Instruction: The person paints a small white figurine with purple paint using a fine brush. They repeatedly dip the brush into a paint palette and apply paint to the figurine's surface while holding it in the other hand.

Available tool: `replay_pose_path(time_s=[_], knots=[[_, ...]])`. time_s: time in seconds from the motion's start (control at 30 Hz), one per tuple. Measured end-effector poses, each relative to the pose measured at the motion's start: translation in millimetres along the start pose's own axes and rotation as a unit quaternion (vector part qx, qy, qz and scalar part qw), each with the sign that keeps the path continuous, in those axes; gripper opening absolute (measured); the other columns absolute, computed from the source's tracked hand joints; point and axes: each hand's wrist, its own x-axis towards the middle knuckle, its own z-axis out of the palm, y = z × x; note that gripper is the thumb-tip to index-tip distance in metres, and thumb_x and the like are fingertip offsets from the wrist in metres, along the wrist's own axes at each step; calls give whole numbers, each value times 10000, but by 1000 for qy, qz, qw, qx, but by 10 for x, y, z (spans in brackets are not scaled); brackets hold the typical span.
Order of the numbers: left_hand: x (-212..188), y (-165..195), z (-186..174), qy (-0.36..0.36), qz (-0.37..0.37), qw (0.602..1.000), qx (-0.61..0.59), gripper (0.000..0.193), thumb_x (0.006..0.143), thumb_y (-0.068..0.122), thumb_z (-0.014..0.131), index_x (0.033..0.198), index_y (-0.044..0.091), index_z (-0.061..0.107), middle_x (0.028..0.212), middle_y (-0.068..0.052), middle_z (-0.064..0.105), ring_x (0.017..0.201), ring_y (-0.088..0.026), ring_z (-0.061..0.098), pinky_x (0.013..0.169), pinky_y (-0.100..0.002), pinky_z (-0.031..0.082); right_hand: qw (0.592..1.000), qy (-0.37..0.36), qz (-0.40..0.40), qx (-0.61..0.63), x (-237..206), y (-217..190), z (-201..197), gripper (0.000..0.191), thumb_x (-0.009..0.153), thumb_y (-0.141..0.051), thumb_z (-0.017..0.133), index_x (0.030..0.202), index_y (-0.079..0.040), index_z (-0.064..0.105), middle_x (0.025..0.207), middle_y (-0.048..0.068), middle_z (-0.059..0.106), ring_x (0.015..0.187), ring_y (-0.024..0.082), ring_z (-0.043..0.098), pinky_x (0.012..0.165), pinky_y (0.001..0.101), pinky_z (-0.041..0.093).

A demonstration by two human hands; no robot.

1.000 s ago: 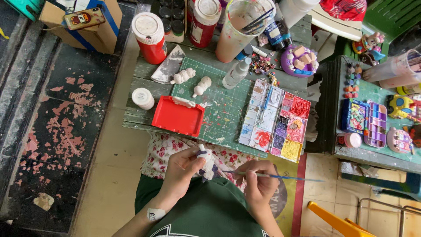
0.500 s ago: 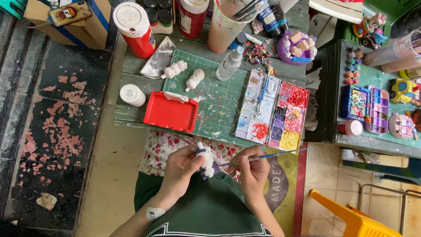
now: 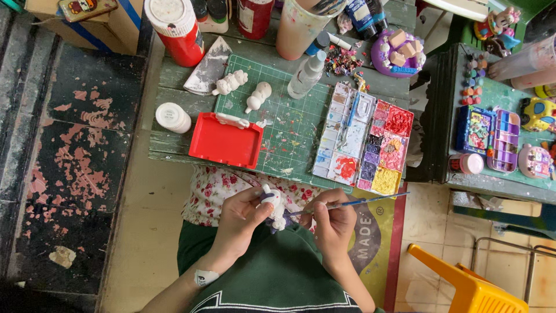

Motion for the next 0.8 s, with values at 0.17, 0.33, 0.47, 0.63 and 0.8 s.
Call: replay_pose_path(time_s=[0.17, 0.33, 0.47, 0.63, 0.8], knots=[[-28, 30, 13, -2, -3, 1000, 11, 360, 933, 136, 757, 1186, -100, 658, 1036, -86, 720, 917, -108, 658, 823, -280, 551, 1000, -5, -11, -6, -15, -12, -3, 87, 1057, -58, 560, 1004, 1, 525, 789, 107, 653, 625, 137, 639, 544, 245, 500], [-36, 23, 10, -5, -4, 1000, 5, 372, 939, 140, 756, 1198, -106, 654, 1049, -97, 721, 932, -119, 666, 832, -287, 553, 1000, 5, -13, -25, -22, -8, 9, 61, 1048, -27, 557, 1003, 4, 531, 795, 110, 651, 623, 136, 639, 550, 246, 507], [-36, 3, 2, 3, 3, 1000, 4, 384, 932, 128, 759, 1217, -100, 642, 1067, -94, 718, 942, -114, 663, 842, -286, 552, 998, 14, -23, -53, -43, -31, -6, 42, 1045, -19, 545, 1014, 7, 536, 812, 119, 665, 636, 136, 648, 570, 253, 531], [-35, -1, -7, 4, 5, 1000, -3, 387, 927, 120, 762, 1223, -98, 640, 1068, -93, 719, 939, -114, 662, 842, -287, 551, 997, 24, -51, -48, -62, -47, -26, 47, 1054, -26, 545, 1022, 2, 526, 821, 119, 671, 640, 132, 648, 582, 246, 529], [-46, -5, -16, 3, 4, 1000, 6, 363, 937, 114, 763, 1206, -101, 651, 1062, -97, 720, 939, -115, 657, 839, -286, 545, 996, 1, -42, -75, -62, -25, -6, 51, 1033, -15, 563, 1009, 16, 530, 815, 131, 676, 640, 149, 655, 569, 255, 532]])
